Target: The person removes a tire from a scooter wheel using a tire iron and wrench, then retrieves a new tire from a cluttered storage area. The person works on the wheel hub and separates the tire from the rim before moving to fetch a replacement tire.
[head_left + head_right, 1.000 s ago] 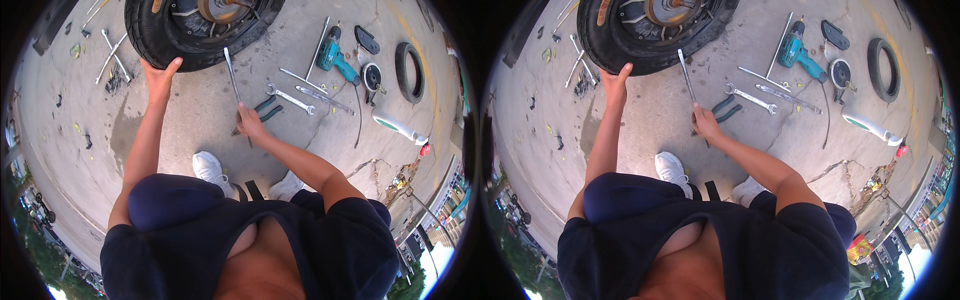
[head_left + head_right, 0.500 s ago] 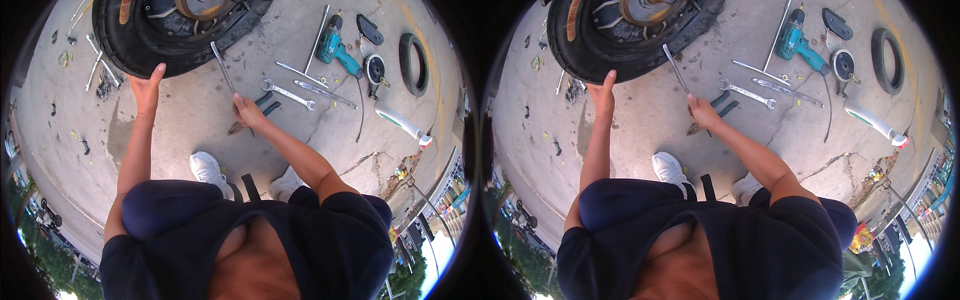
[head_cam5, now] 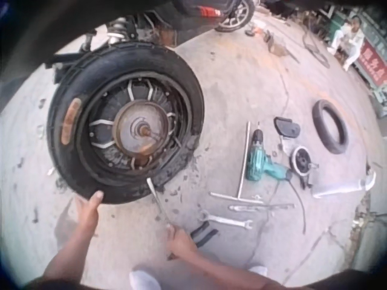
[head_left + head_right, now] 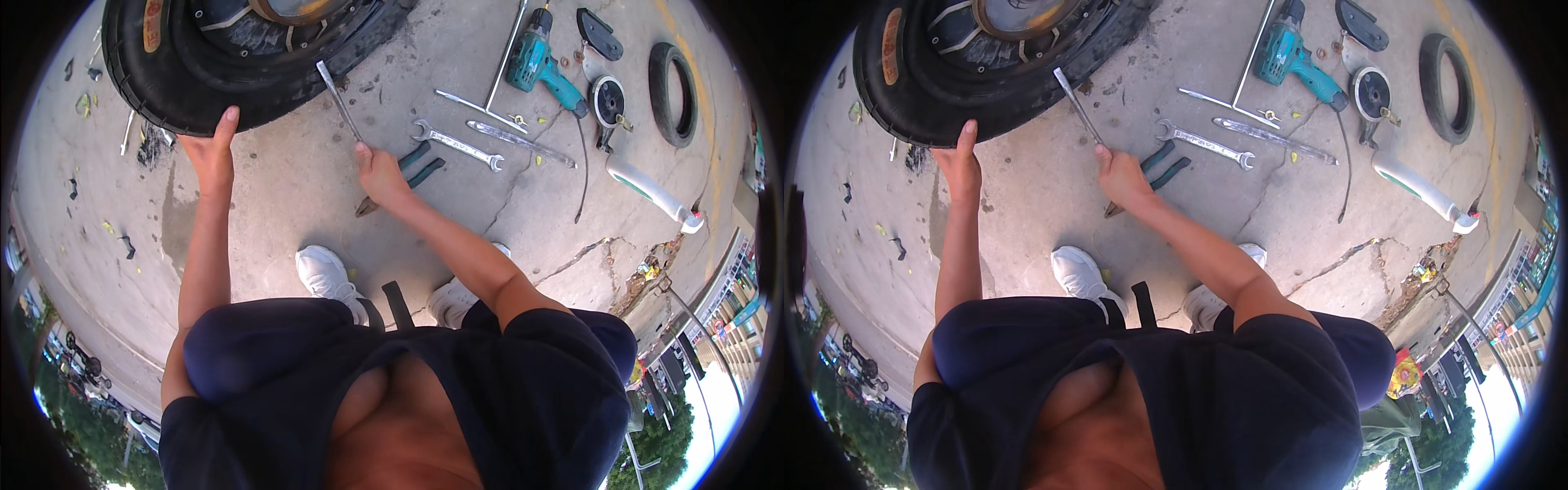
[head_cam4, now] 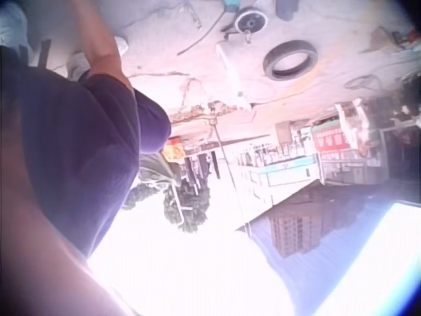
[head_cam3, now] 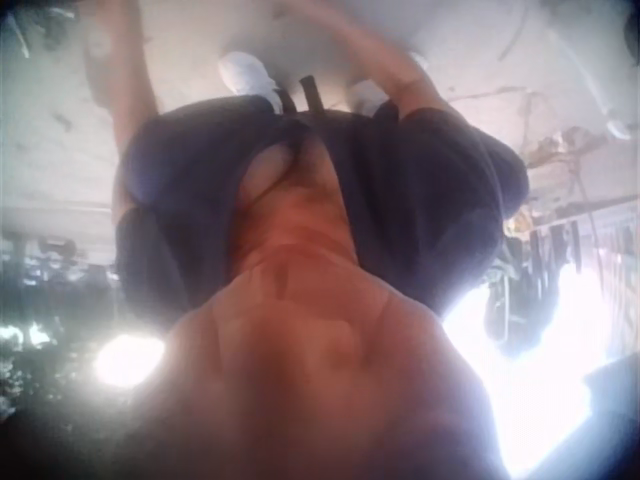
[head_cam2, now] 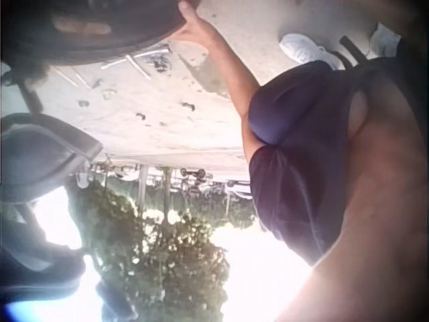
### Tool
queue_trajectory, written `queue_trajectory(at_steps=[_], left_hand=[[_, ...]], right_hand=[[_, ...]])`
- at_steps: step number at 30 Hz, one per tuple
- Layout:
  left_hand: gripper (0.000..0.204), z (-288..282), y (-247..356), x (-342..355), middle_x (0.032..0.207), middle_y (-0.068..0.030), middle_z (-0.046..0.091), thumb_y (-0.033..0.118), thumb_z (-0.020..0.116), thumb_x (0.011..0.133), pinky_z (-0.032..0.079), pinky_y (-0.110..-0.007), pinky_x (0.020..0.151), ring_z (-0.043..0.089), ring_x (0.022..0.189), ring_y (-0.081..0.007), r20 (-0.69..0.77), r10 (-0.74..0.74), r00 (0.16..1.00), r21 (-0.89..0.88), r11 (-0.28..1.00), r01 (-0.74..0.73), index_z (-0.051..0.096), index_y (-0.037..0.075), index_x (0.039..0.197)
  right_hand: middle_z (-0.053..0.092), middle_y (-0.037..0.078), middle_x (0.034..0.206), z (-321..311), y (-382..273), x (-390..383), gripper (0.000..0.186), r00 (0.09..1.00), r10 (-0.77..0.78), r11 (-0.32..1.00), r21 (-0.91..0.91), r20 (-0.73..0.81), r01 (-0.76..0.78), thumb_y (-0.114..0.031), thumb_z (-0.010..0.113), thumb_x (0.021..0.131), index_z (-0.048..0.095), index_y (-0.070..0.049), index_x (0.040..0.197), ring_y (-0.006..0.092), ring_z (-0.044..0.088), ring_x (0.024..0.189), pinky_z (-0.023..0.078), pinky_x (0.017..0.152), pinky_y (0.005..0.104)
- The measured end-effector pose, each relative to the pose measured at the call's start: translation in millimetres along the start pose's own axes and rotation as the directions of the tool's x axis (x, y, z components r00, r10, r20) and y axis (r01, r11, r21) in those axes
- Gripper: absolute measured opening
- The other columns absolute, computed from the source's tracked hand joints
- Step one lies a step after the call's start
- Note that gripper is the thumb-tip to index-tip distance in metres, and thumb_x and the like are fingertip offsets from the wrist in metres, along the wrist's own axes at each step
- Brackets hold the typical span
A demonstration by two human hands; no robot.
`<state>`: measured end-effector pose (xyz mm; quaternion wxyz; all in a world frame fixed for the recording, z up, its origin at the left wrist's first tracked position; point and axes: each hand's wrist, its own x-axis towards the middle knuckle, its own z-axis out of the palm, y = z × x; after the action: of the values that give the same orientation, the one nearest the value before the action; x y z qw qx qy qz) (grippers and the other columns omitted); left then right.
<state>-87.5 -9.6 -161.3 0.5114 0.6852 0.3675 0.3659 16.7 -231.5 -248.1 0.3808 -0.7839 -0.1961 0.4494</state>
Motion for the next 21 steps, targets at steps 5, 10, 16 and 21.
queue_trajectory(at_steps=[5,10,16,21], left_hand=[[0.078,-8,-5,0,0.139,-0.0123,0.039,0.019,0.072,0.078,0.025,-0.034,0.108,0.038,0.126,-0.0209,0.033,-0.027,0.999,-0.022,0.999,0.028,0.028,-0.003,0.139],[0.095,-19,3,24,0.138,-0.0138,0.038,0.045,0.074,0.074,0.027,-0.035,0.107,0.039,0.125,-0.0214,-0.023,0.080,0.997,-0.122,0.989,-0.082,0.025,-0.001,0.141],[0.096,-38,62,88,0.127,-0.0163,0.048,0.062,0.065,0.073,0.034,-0.032,0.100,0.047,0.116,-0.0218,0.003,0.081,0.997,0.100,0.992,-0.081,0.036,-0.006,0.134],[0.087,-46,69,121,0.122,-0.0156,0.054,0.056,0.067,0.074,0.036,-0.032,0.099,0.051,0.113,-0.0232,0.201,0.142,0.969,-0.077,0.989,-0.129,0.042,-0.004,0.132]], right_hand=[[0.059,0.034,0.086,-81,-47,-12,0.056,0.959,0.207,0.936,-0.323,0.192,-0.138,-0.042,0.037,0.097,0.061,0.008,0.086,0.0487,0.057,0.091,0.045,0.079,0.0487],[0.064,0.024,0.090,-194,-135,12,0.035,0.926,-0.148,0.721,-0.603,0.349,0.342,-0.032,0.050,0.093,0.061,0.000,0.105,0.0414,0.060,0.092,0.046,0.081,0.0478],[0.061,0.020,0.080,-195,-261,89,0.023,0.673,0.020,0.052,-0.673,0.739,0.738,-0.021,0.050,0.093,0.060,-0.003,0.102,0.0373,0.059,0.078,0.046,0.071,0.0430],[0.067,0.017,0.088,-219,-305,138,0.032,0.685,0.109,-0.262,-0.644,0.720,0.719,-0.026,0.057,0.085,0.065,0.005,0.087,0.0367,0.062,0.084,0.048,0.078,0.0431]])
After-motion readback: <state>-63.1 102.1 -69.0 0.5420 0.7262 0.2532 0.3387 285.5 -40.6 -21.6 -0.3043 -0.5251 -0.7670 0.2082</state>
